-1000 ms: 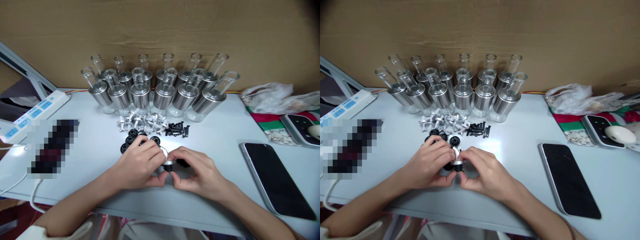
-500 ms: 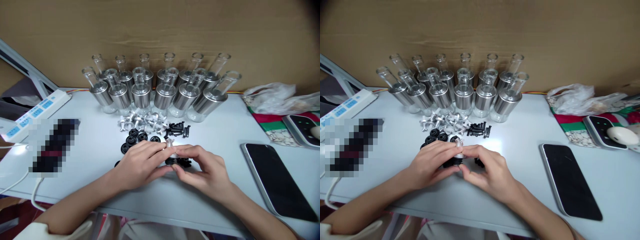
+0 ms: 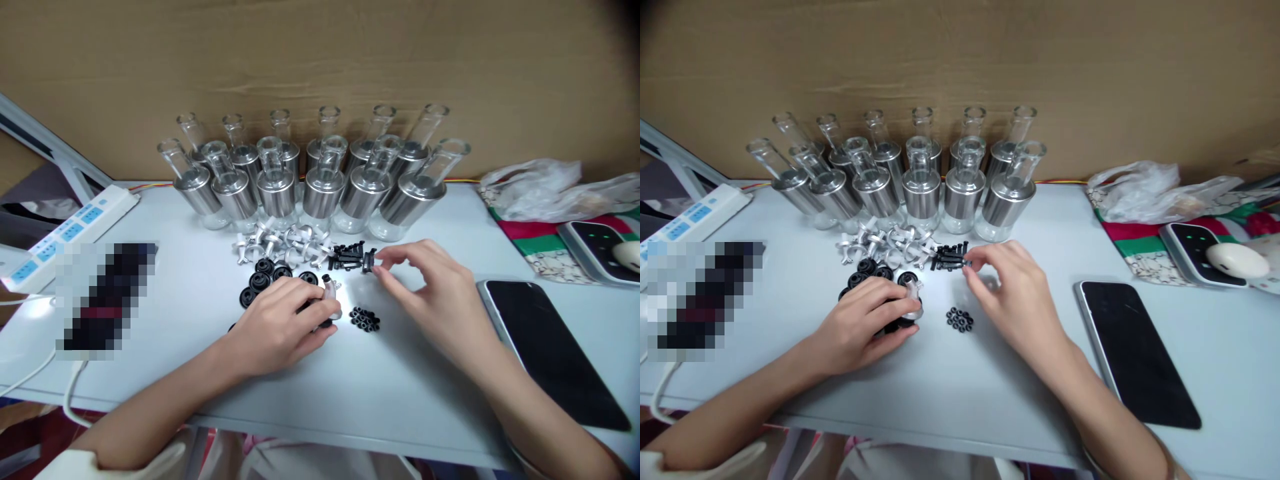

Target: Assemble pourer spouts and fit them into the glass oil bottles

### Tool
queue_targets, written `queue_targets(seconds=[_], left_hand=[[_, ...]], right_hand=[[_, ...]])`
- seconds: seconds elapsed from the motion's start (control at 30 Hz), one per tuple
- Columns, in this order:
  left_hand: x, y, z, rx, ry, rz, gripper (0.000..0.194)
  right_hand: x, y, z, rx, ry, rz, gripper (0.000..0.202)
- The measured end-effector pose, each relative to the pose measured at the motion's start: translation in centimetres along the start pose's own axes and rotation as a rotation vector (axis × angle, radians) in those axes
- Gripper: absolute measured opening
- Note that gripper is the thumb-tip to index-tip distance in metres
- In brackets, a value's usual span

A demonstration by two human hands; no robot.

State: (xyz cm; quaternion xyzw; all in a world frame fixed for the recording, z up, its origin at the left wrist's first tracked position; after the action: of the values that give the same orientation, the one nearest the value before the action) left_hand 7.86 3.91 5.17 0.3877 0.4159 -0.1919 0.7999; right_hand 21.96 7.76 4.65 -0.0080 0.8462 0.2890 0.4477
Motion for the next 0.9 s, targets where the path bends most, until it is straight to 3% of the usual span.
queue_targets(seconds=[0.13,0.23,0.33,0.43,0.53,0.6,0.7,0.8,0.9], left_hand=[[-0.1,-0.1,-0.1,-0.010,0.026,0.036,0.013],[-0.1,-0.1,-0.4,-0.052,-0.009,0.045,0.018],[-0.3,-0.1,-0.9,-0.100,-0.058,0.053,0.021],[-0.4,-0.1,-1.0,-0.104,-0.068,0.036,0.021],[-0.1,-0.1,-1.0,-0.092,-0.065,0.005,0.019],[0.0,-0.1,-1.3,-0.125,-0.109,-0.007,0.019],[0.1,-0.2,-1.7,-0.181,-0.214,-0.009,0.017],[0.3,-0.2,-1.2,-0.160,-0.204,-0.030,0.011],[1.0,-0.2,-0.3,-0.092,-0.098,-0.083,0.004]], right_hand=[[1.8,-0.2,2.4,0.013,-0.181,-0.094,0.010],[3.5,-0.7,2.7,0.016,-0.196,-0.174,0.008],[3.7,-0.8,2.5,0.016,-0.189,-0.189,0.013],[3.0,-0.6,2.6,0.054,-0.070,-0.194,0.014],[3.0,-0.8,2.9,0.195,0.189,-0.264,0.018],[3.9,-1.4,2.1,0.283,0.455,-0.362,0.020],[5.6,-2.5,-1.0,0.321,0.797,-0.546,0.019],[6.2,-3.3,-3.6,0.257,0.885,-0.679,0.019],[6.4,-3.6,-4.7,0.208,0.924,-0.721,0.018]])
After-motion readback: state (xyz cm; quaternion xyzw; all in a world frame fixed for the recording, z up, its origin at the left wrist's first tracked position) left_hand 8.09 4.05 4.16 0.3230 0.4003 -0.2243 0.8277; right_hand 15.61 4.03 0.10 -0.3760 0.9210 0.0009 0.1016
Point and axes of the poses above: each hand's wrist, its own y-axis towards the middle knuckle, its own x-axis out of the palm, z = x × y, the point moved 10 cm from there along y, towards the middle knuckle, and after that the axes turned 6 degrees about -x, right-handed, at the moved point
